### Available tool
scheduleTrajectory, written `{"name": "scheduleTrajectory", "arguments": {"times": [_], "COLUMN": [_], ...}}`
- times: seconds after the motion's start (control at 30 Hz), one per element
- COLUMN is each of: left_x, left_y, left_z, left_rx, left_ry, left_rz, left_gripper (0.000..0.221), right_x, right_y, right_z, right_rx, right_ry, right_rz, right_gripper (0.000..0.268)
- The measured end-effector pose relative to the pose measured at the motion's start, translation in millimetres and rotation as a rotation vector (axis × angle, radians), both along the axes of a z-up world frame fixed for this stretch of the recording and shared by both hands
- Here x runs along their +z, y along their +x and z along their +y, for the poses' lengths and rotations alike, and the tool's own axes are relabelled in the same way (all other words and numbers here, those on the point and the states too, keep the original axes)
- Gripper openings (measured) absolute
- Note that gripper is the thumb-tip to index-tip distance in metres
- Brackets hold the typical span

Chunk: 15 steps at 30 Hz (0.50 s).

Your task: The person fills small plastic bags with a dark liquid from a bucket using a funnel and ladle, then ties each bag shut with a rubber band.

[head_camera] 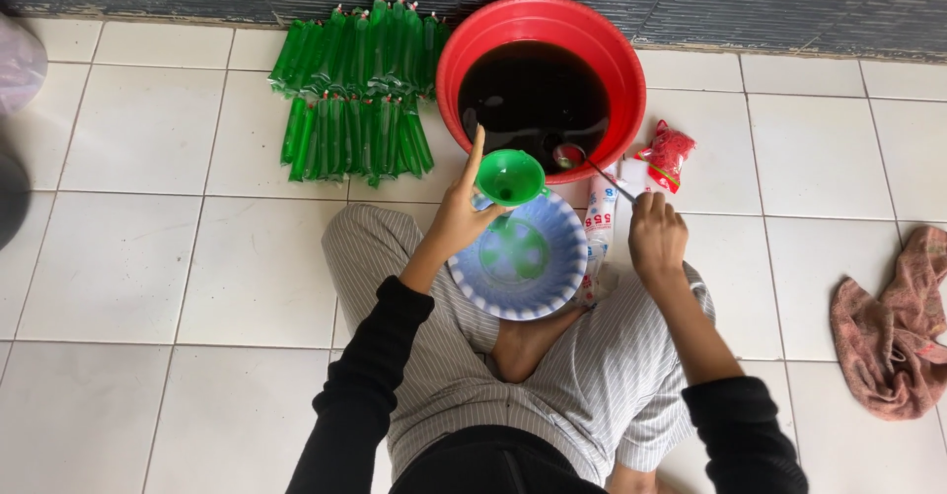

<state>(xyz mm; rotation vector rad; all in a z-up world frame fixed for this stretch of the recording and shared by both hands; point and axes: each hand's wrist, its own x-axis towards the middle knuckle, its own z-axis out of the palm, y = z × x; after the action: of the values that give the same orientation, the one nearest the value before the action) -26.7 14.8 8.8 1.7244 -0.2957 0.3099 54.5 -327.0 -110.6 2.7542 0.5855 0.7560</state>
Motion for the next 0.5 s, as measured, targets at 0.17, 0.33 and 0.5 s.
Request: {"name": "scheduleTrajectory", "arguments": {"times": [0.17, 0.33, 0.5], "left_x": [-9, -10, -195], "left_y": [-8, -24, -3], "left_z": [7, -1, 3], "left_rx": [0.038, 0.189, 0.227], "left_ry": [0.023, -0.029, 0.05], "left_rz": [0.019, 0.045, 0.089], "left_gripper": [0.105, 0.114, 0.064], "right_x": [-6, -3, -36], "right_y": [-33, -74, -112], "right_z": [3, 3, 21], "right_rx": [-0.049, -0.207, -0.317], "right_ry": [0.092, 0.361, 0.442], "right_rz": [0.014, 0.102, 0.551], "right_gripper": [0.007, 0.012, 0.023]}}
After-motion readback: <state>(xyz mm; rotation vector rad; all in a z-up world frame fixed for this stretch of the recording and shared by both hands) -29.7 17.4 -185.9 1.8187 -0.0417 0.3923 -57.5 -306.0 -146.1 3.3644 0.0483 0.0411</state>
